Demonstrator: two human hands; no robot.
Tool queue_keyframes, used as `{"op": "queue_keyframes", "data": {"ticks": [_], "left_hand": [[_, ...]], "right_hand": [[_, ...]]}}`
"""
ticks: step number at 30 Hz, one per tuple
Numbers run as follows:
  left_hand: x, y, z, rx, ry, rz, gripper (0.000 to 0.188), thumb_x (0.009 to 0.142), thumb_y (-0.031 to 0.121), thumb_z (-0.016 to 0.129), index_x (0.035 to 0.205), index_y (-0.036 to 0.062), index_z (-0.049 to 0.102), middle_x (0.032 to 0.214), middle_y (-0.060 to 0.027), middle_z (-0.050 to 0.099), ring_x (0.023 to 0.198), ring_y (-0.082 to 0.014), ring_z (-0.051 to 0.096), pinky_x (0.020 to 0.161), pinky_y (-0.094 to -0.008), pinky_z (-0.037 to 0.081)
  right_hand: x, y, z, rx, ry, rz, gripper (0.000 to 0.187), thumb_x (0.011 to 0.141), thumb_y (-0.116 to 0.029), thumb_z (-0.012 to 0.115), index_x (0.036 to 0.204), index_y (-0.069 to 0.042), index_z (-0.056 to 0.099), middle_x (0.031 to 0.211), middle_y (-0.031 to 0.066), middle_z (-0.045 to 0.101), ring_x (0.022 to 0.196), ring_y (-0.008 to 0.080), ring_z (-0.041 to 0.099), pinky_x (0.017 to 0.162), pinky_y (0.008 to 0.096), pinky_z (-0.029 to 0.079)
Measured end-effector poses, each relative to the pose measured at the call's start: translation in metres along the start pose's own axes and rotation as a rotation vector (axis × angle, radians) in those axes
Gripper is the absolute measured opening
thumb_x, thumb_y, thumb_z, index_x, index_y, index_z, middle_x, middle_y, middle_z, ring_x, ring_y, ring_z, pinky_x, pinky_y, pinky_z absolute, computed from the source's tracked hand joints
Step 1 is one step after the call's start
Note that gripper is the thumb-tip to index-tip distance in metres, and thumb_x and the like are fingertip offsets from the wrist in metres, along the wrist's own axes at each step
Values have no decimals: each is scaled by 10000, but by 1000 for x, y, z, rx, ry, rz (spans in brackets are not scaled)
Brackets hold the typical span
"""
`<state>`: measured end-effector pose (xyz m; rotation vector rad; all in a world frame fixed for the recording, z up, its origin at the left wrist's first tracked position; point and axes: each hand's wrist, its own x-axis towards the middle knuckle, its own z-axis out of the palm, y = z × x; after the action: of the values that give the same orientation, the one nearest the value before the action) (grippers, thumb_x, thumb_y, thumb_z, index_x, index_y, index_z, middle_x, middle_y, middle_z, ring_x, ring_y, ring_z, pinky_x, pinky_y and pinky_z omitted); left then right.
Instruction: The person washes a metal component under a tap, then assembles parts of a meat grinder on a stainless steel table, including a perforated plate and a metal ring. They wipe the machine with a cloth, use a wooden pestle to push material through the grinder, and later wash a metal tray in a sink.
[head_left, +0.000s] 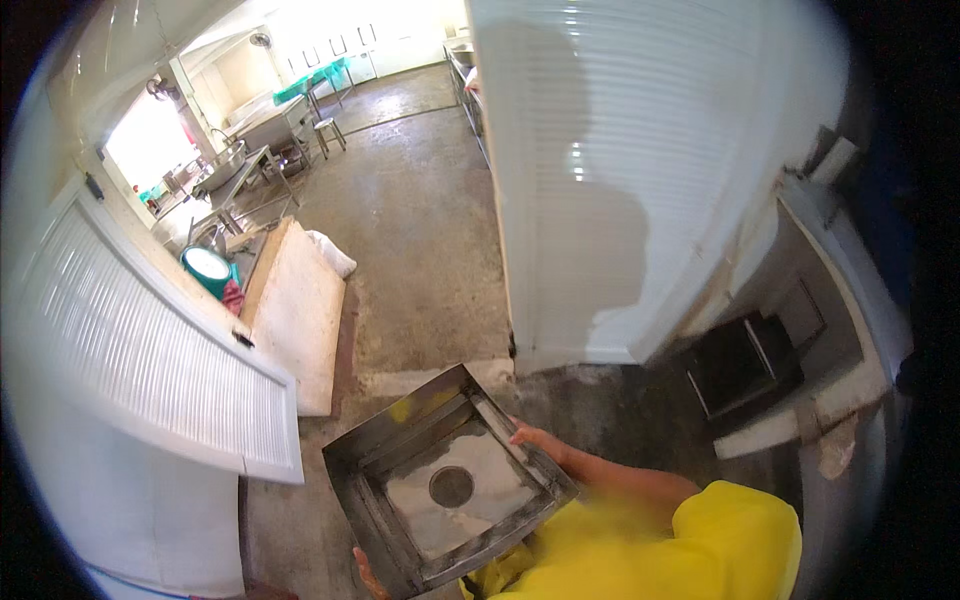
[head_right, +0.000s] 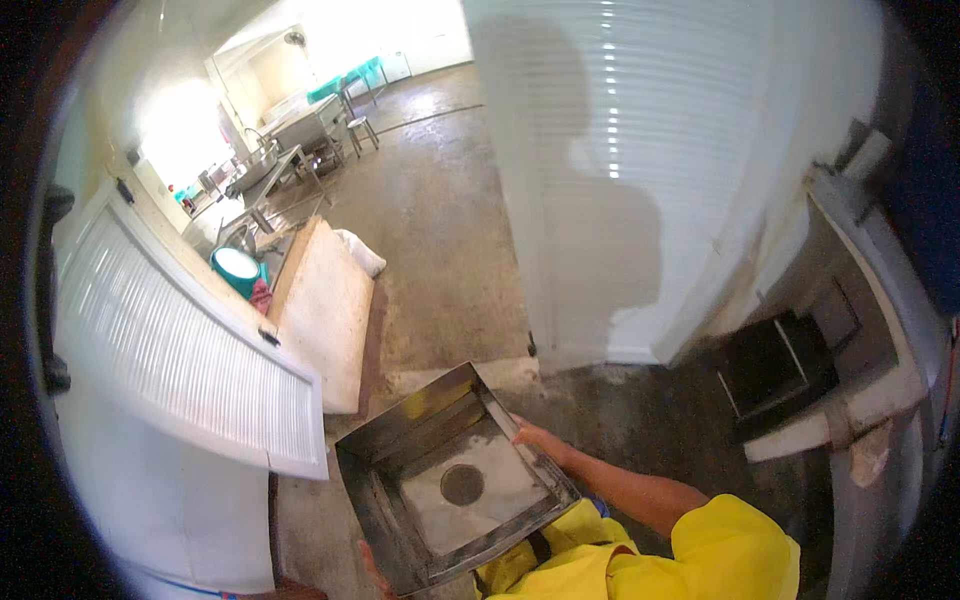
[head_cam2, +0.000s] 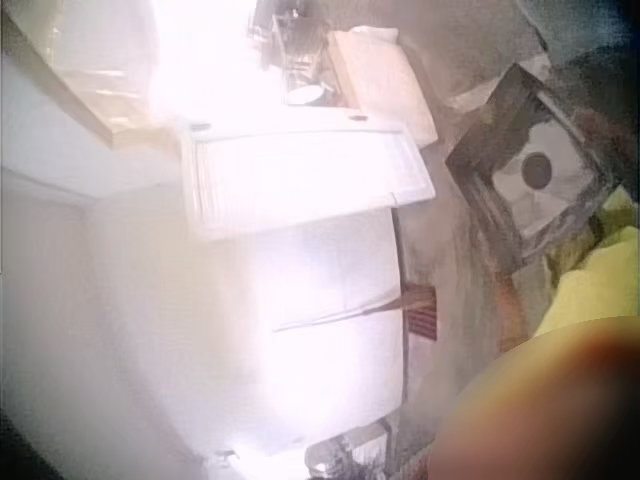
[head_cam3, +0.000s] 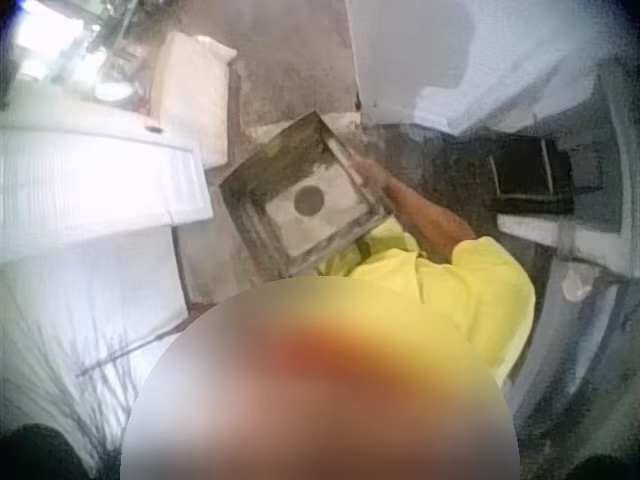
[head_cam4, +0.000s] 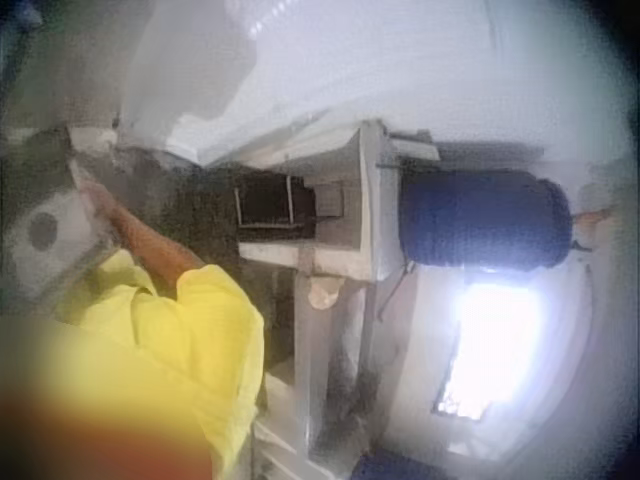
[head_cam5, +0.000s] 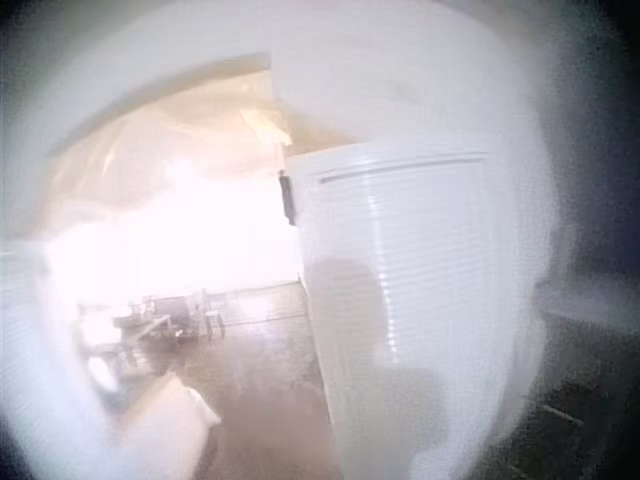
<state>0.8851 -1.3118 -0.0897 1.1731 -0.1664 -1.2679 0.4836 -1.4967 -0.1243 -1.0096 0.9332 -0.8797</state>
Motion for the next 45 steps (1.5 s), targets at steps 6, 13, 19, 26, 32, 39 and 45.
{"op": "queue_keyframes", "data": {"ticks": [6,13,19,26,32,39,45], "left_hand": [[183,63,74,15,33,-14,480,902,387,576,1217,25,581,1148,-133,648,996,-289,647,901,-433,532],[416,169,269,140,-328,-128,593,904,452,557,1285,-1,548,1171,-152,647,1020,-305,645,909,-434,526],[580,184,464,320,-692,-159,685,870,479,564,1335,-22,517,1202,-167,640,1056,-315,638,927,-438,517],[727,162,686,375,-916,-191,804,692,279,653,1430,58,422,1202,-150,579,1053,-306,614,871,-420,540],[829,130,888,446,-1000,-208,675,706,294,657,1287,-25,530,1115,-172,651,883,-301,681,759,-393,593],[888,31,1200,615,-1509,-257,896,661,381,716,1435,23,442,1253,-166,587,1072,-301,616,917,-411,516],[813,-35,1444,860,-1955,1,1152,512,495,772,1529,98,403,1282,-168,572,1152,-275,579,1028,-396,429]], "right_hand": [[158,-53,6,129,68,164,406,912,-353,612,1236,-109,591,1202,119,584,1256,242,507,1183,449,249],[311,-160,-25,525,266,36,573,911,-225,576,1460,-143,433,1174,80,584,1065,160,584,925,355,501],[431,-172,-114,431,574,-142,719,888,-275,591,1550,-136,349,1272,78,552,1081,165,560,959,333,464],[567,-187,-236,704,786,-143,770,846,-296,617,1543,-100,357,1280,99,578,1153,180,550,1026,374,425],[624,-297,-310,882,741,-438,647,914,-459,582,1408,-48,500,1179,125,635,1023,247,642,886,408,535],[692,-404,-483,982,1061,-608,628,967,-627,481,1203,-66,635,1014,111,683,871,227,663,757,402,561],[746,-409,-616,994,1240,-775,591,864,-563,553,1160,-60,644,992,121,672,859,259,643,738,422,540]]}}
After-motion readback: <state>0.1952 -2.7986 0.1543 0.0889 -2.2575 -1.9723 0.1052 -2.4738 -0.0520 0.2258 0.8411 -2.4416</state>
